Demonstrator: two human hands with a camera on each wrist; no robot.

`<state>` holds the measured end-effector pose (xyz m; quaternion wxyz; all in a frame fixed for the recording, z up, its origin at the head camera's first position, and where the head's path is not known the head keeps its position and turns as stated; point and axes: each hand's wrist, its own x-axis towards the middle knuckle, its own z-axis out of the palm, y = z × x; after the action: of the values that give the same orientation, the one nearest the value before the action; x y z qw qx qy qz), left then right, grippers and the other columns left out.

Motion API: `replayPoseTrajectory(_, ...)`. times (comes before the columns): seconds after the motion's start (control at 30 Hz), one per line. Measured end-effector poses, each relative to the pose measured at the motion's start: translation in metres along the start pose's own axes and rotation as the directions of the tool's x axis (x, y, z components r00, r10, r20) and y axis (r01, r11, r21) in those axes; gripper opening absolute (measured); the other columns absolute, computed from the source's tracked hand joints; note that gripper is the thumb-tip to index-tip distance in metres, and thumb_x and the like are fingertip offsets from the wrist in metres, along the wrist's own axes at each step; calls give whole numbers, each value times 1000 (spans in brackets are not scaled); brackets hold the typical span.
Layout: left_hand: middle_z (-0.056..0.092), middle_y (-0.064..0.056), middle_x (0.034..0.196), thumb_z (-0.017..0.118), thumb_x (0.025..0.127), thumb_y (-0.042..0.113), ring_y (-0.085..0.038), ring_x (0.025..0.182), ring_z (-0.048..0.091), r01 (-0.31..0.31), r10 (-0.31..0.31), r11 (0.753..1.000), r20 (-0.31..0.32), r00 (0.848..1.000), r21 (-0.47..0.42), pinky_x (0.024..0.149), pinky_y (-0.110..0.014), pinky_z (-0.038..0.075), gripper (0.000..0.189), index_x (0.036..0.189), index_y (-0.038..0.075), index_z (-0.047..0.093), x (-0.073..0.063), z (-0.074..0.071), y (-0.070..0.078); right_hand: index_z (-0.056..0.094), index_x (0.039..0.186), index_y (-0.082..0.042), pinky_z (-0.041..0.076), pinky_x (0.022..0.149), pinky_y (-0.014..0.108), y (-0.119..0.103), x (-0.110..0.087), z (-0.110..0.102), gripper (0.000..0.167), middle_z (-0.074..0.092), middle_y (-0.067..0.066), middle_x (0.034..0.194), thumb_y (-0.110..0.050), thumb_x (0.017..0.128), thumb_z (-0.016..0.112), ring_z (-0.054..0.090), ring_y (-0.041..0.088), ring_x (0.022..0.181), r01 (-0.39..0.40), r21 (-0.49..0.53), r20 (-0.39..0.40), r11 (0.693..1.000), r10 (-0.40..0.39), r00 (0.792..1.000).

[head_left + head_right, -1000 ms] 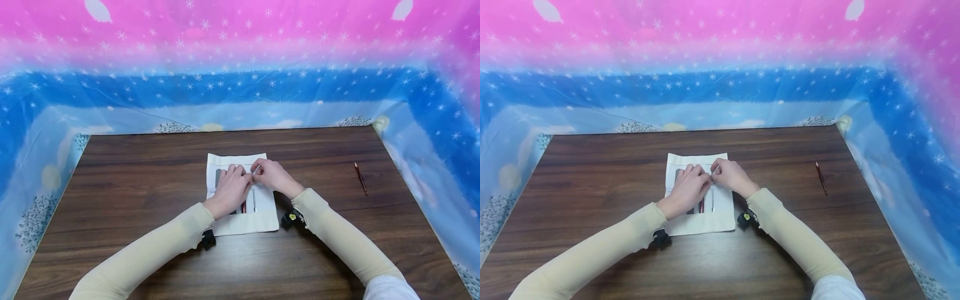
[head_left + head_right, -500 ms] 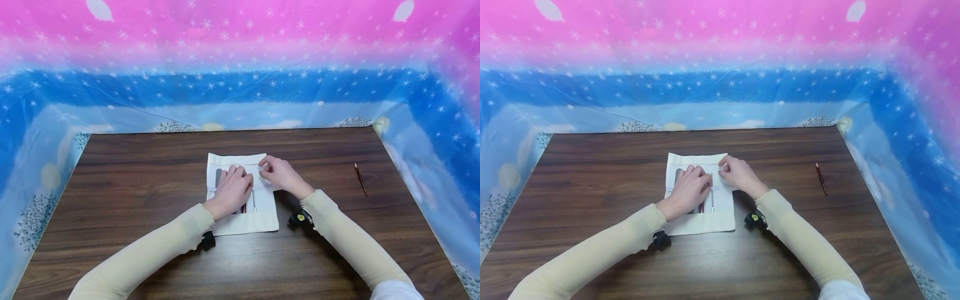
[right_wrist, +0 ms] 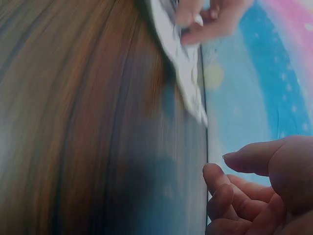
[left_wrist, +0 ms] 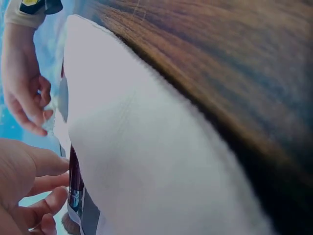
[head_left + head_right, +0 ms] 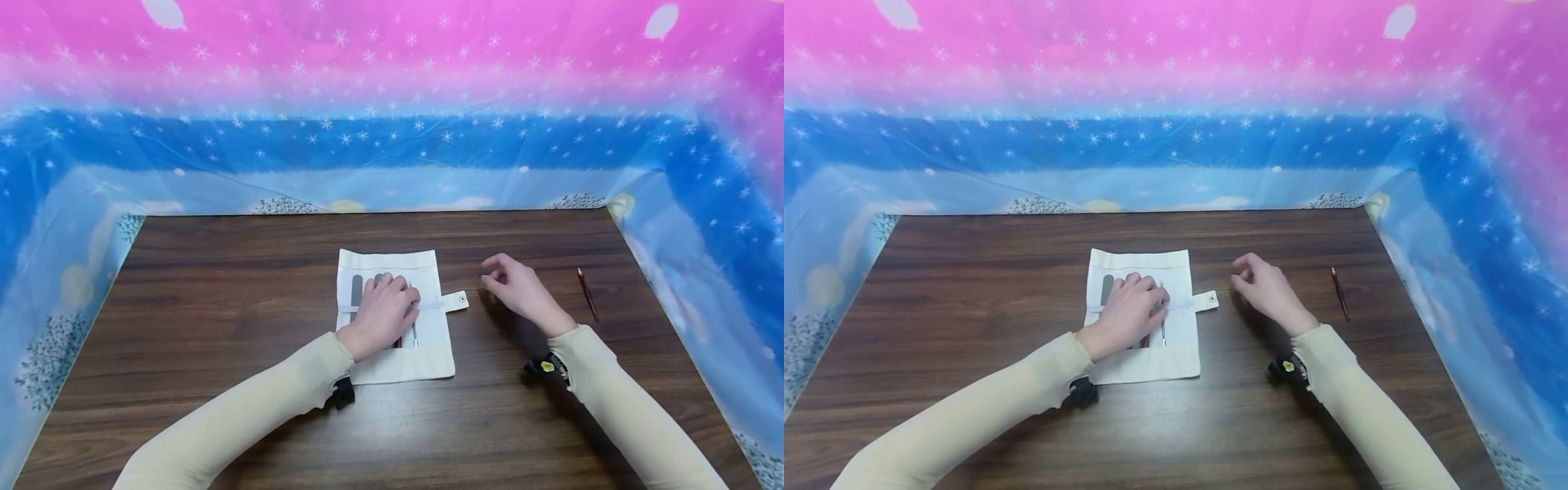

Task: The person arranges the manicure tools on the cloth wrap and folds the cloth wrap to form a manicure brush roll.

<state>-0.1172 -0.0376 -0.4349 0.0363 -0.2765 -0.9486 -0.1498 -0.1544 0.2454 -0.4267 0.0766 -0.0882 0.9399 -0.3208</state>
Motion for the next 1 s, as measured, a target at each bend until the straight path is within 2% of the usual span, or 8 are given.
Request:
replayPoseTrajectory(0.27, 66, -5, 102, 70, 99, 23, -25, 95, 51, 20, -20, 1000, 32, 999, 8, 83, -46, 42, 14, 107, 14, 77, 3, 3, 1, 61, 129, 0, 48, 76, 40, 40, -16, -43, 31, 73, 17, 101, -21, 107, 57, 68, 26, 82, -84, -60, -81, 995, 79, 994)
replayPoseTrajectory(0.5, 65, -5, 103, 70, 99, 24, -26, 95, 51, 23, -24, 1000, 44, 999, 7, 84, -46, 41, 13, 106, 14, 76, 4, 3, 1, 63, 126, 4, 49, 83, 55, 76, -23, -77, 35, 70, 27, 113, -23, 106, 56, 66, 40, 96, -159, -128, -157, 979, 138, 978)
replayPoseTrajectory(0.6, 66, -6, 104, 71, 99, 22, -26, 96, 51, 18, -19, 1000, 52, 998, 11, 85, -47, 42, 13, 107, 13, 76, 5, 2, 2, 61, 124, 7, 48, 85, 61, 95, -26, -89, 37, 67, 31, 117, -24, 106, 57, 64, 47, 101, -226, -179, -136, 958, 203, 970)
replayPoseTrajectory(0.73, 65, -6, 104, 72, 98, 22, -26, 96, 52, 20, -22, 1000, 61, 998, 23, 84, -46, 42, 13, 107, 14, 76, 6, 0, 3, 61, 121, 10, 48, 85, 63, 113, -30, -99, 41, 64, 34, 118, -27, 105, 58, 62, 50, 103, -298, -246, -65, 922, 292, 954)
replayPoseTrajectory(0.87, 65, -5, 100, 72, 98, 22, -26, 93, 51, 21, -22, 1000, 62, 998, 20, 81, -45, 41, 10, 103, 14, 75, 6, 0, 3, 63, 118, 11, 50, 83, 60, 120, -28, -103, 41, 66, 32, 113, -28, 104, 58, 62, 47, 98, -323, -271, -12, 907, 332, 943)
replayPoseTrajectory(1.0, 64, -5, 98, 69, 100, 20, -26, 91, 50, 22, -21, 1000, 58, 998, -6, 79, -44, 40, 8, 97, 15, 73, 8, 1, 3, 68, 109, 8, 49, 75, 52, 121, -25, -103, 36, 68, 25, 102, -27, 103, 60, 61, 38, 86, -330, -279, -12, 902, 341, 940)
